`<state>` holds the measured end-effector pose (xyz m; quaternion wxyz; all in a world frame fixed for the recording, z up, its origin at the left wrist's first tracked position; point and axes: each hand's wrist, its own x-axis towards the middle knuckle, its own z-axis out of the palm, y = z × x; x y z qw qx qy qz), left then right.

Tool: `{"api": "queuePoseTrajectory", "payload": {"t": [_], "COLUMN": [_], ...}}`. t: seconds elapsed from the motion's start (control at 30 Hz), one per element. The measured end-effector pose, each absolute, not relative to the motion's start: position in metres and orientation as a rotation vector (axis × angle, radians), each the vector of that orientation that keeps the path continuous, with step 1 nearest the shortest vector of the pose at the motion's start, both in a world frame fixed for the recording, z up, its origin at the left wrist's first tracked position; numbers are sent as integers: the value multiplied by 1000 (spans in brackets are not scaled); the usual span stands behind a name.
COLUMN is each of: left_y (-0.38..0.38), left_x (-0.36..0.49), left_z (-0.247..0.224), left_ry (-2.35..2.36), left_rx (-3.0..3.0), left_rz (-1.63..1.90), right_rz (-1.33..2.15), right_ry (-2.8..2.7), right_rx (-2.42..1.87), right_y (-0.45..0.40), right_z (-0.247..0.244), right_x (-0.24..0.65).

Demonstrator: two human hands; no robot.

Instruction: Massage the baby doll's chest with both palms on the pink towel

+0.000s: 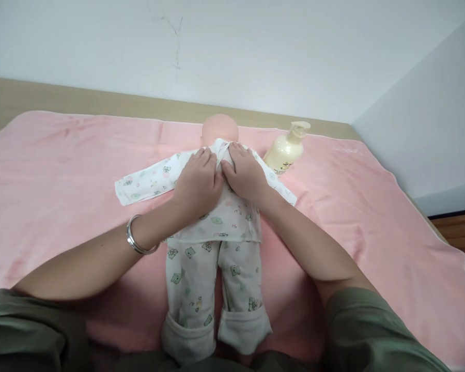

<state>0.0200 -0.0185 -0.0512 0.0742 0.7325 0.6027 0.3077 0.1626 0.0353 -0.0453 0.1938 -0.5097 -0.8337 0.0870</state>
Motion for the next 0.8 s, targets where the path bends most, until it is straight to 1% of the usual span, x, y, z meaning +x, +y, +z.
{"api": "queuePoseTrajectory", "payload": {"t": [0.17,0.27,0.37,0.53,0.63,0.73,0.8], "left_y": [-8,6,3,-23,-23,-12,-5], "left_x": [13,4,5,21,21,15,14], "left_z": [-46,-48,-52,-51,-48,-48,-51], "left_ry": [1812,1849,1896,1854,1828,1848,1896], "left_rx": [2176,2112,2059,2171,2223,2212,2187], "left_rz": [822,826,875,816,783,769,823], "right_rz": [84,-16,44,181,166,84,29], "right_ry": [-2404,-2446,-2436,-2347,-2373,-2404,-2429], "right_rx": [-1411,-1374,-1336,-1410,-1410,-1424,-1416], "right_y": [8,-16,-13,29,32,14,0], "right_z": [-45,-40,-37,-42,-44,-43,-43], "right_x": [157,151,152,162,162,158,155]}}
